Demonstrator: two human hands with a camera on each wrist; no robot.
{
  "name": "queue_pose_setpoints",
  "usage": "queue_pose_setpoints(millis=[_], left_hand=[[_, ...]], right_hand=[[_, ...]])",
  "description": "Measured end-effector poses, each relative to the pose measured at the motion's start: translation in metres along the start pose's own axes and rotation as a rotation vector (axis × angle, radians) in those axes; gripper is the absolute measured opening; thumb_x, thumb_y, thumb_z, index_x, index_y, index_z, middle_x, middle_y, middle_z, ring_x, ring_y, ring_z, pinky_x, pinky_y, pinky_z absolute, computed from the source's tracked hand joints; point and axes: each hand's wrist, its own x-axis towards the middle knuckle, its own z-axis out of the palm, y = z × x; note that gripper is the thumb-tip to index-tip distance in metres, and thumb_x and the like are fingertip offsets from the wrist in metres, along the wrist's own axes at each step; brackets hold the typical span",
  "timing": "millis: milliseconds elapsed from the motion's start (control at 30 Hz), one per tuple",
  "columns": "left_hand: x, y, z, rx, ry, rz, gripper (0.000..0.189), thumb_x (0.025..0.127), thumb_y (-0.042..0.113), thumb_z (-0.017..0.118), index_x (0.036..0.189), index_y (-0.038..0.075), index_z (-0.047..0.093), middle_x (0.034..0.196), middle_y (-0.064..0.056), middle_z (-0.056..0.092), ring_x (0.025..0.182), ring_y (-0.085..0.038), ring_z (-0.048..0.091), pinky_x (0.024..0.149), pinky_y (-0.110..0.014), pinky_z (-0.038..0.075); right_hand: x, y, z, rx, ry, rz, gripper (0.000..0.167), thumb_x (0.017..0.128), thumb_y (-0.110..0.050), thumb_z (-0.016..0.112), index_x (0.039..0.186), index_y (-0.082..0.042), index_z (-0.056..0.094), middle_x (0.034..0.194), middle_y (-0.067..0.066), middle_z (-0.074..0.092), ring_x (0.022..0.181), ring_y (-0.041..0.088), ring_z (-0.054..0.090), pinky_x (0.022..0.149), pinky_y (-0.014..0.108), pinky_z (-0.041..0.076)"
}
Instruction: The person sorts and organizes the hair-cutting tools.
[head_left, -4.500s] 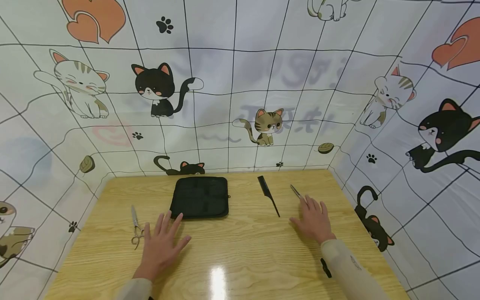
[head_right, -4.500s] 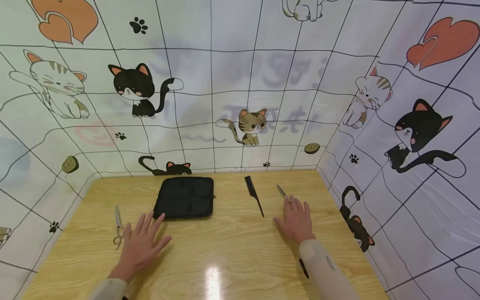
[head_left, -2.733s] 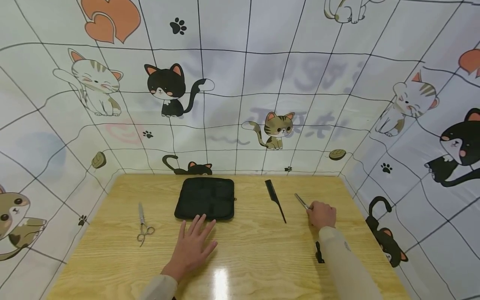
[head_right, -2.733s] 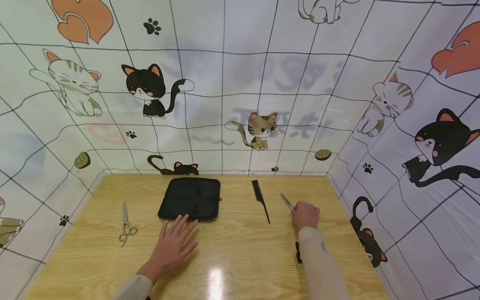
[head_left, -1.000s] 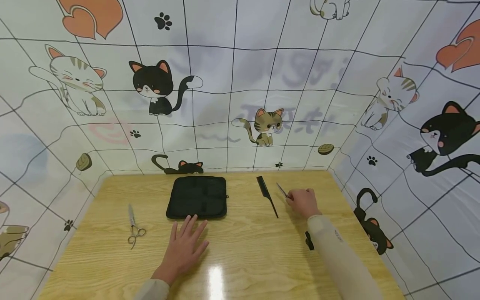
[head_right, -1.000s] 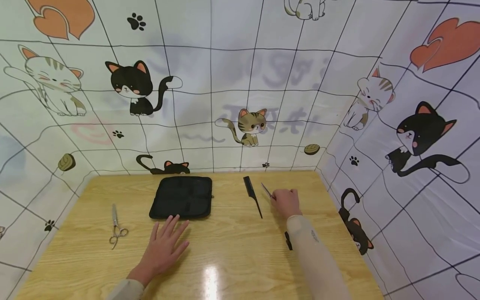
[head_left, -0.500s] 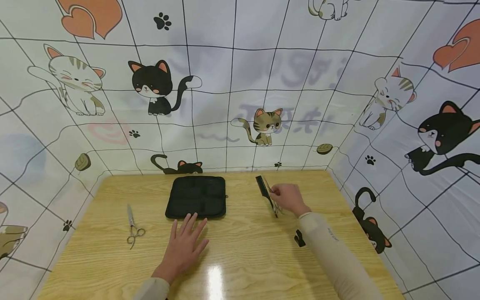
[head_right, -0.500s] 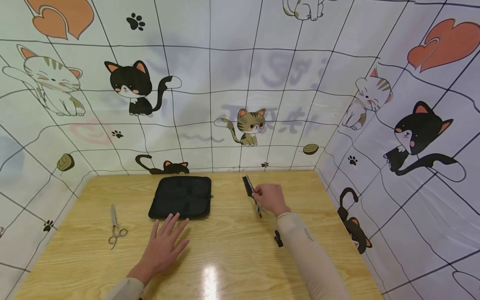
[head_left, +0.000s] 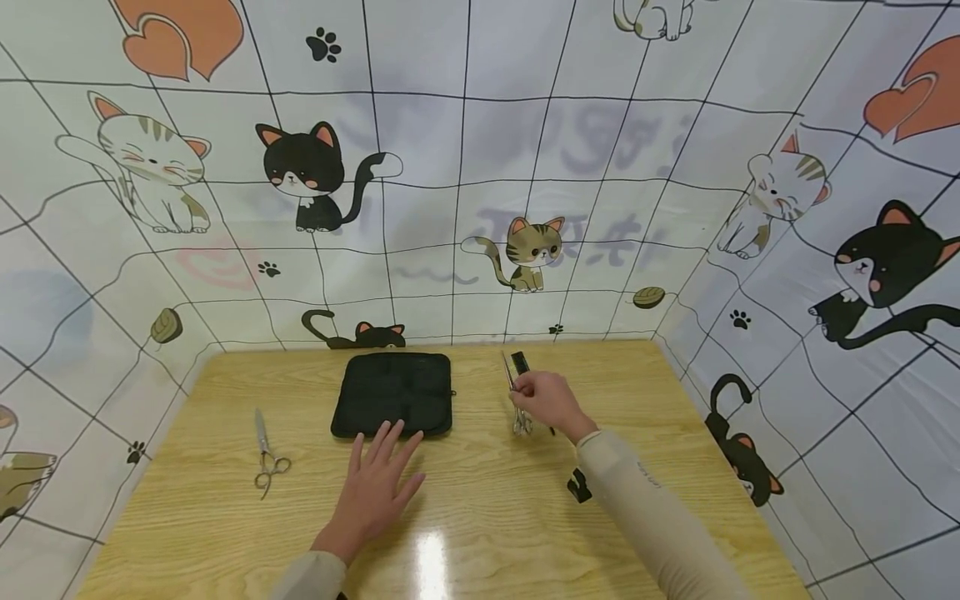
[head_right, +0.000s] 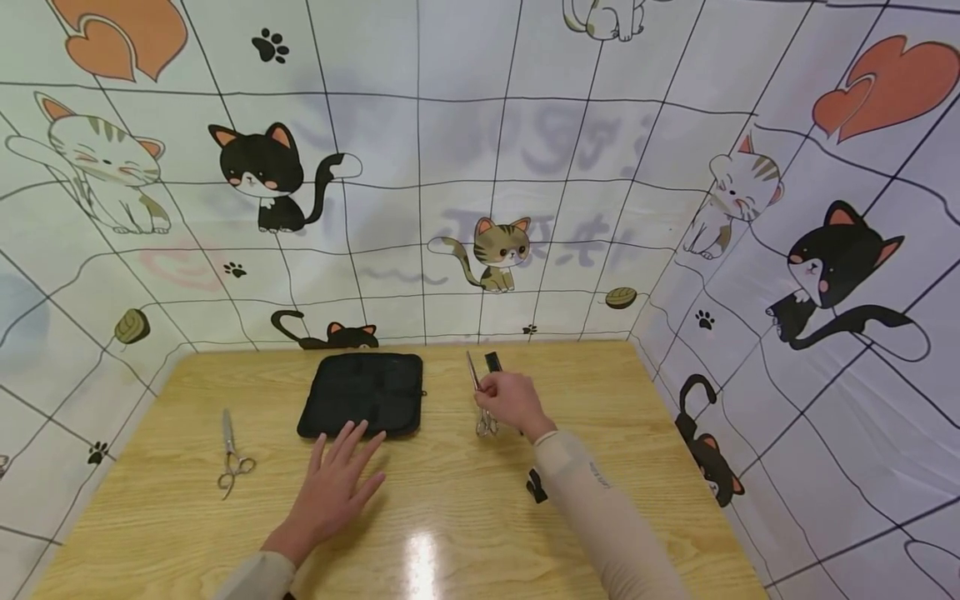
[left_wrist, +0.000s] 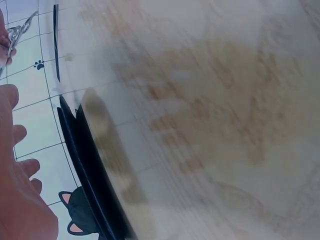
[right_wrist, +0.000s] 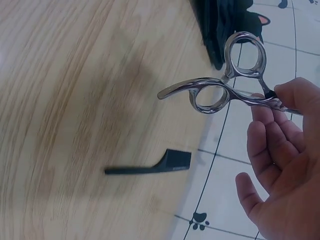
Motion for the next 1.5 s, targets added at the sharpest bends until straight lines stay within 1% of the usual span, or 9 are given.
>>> queue_pose_setpoints(millis=[233,367,533,667,833,967,1167,1267,1500], left_hand=[[0.005,0.009,-0.005,0.017,-0.001,0.009,0.057,0.097,0.046,0.055,0.149,0.028,0.042,0.158,-0.009,0.034,0.149,-0.032,0.026,0.118,-0.062,0.010],[0.009,0.016,-0.007,0.011,0.023,0.025,0.057,0.096,0.044,0.057,0.148,0.027,0.043,0.157,-0.009,0.036,0.148,-0.032,0.028,0.118,-0.063,0.013],[0.014,0.024,-0.009,0.031,0.064,0.040,0.057,0.095,0.043,0.059,0.147,0.026,0.045,0.155,-0.009,0.039,0.146,-0.033,0.032,0.116,-0.064,0.017],[0.019,0.030,-0.008,0.058,0.062,0.036,0.056,0.096,0.044,0.057,0.147,0.025,0.045,0.155,-0.007,0.039,0.146,-0.032,0.032,0.117,-0.064,0.018],[0.027,0.038,-0.005,0.082,0.036,0.038,0.056,0.097,0.045,0.055,0.147,0.021,0.046,0.154,-0.003,0.042,0.147,-0.028,0.031,0.118,-0.062,0.017],[0.030,0.044,-0.004,0.092,0.015,0.022,0.057,0.098,0.046,0.053,0.147,0.018,0.046,0.152,-0.001,0.045,0.147,-0.025,0.032,0.119,-0.059,0.016],[0.035,0.051,-0.003,0.099,0.054,0.004,0.052,0.097,0.043,0.055,0.141,0.015,0.053,0.142,-0.001,0.056,0.139,-0.022,0.045,0.117,-0.056,0.026],[0.037,0.054,-0.002,0.081,0.071,-0.016,0.049,0.097,0.039,0.058,0.139,0.014,0.056,0.138,-0.001,0.060,0.135,-0.022,0.051,0.115,-0.055,0.032],[0.043,0.062,-0.003,0.029,0.092,-0.075,0.048,0.095,0.035,0.061,0.137,0.012,0.058,0.130,-0.003,0.066,0.128,-0.024,0.057,0.112,-0.053,0.037]], right_hand=[[0.000,-0.009,0.014,0.087,-0.059,-0.018,0.014,0.093,-0.021,0.065,0.100,-0.012,0.073,0.087,-0.004,0.070,0.079,0.008,0.062,0.075,0.031,0.054],[-0.003,-0.013,0.019,0.119,-0.103,-0.028,0.016,0.094,-0.020,0.064,0.102,-0.009,0.072,0.089,-0.003,0.070,0.080,0.009,0.063,0.075,0.030,0.054],[-0.005,-0.018,0.025,0.119,-0.132,-0.059,0.016,0.094,-0.020,0.065,0.102,-0.009,0.073,0.089,-0.003,0.071,0.079,0.008,0.062,0.073,0.028,0.053],[-0.006,-0.022,0.029,0.110,-0.143,-0.089,0.014,0.093,-0.022,0.066,0.100,-0.011,0.073,0.086,-0.003,0.071,0.076,0.007,0.062,0.070,0.027,0.053],[-0.007,-0.027,0.032,0.100,-0.115,-0.078,0.011,0.092,-0.022,0.068,0.097,-0.015,0.073,0.084,-0.005,0.071,0.074,0.006,0.062,0.070,0.026,0.053],[-0.009,-0.032,0.035,0.098,-0.082,-0.070,0.009,0.091,-0.023,0.069,0.095,-0.016,0.073,0.083,-0.005,0.071,0.073,0.006,0.063,0.068,0.027,0.053],[-0.010,-0.044,0.043,0.173,-0.045,-0.038,0.009,0.089,-0.020,0.072,0.092,-0.012,0.072,0.083,-0.001,0.072,0.072,0.007,0.064,0.065,0.026,0.054],[-0.010,-0.050,0.049,0.207,-0.028,-0.018,0.008,0.088,-0.018,0.072,0.091,-0.011,0.072,0.083,0.001,0.073,0.071,0.007,0.065,0.064,0.024,0.054],[-0.013,-0.063,0.059,0.274,-0.009,0.026,0.011,0.089,-0.019,0.071,0.095,-0.009,0.072,0.084,0.003,0.074,0.073,0.009,0.066,0.063,0.025,0.054]])
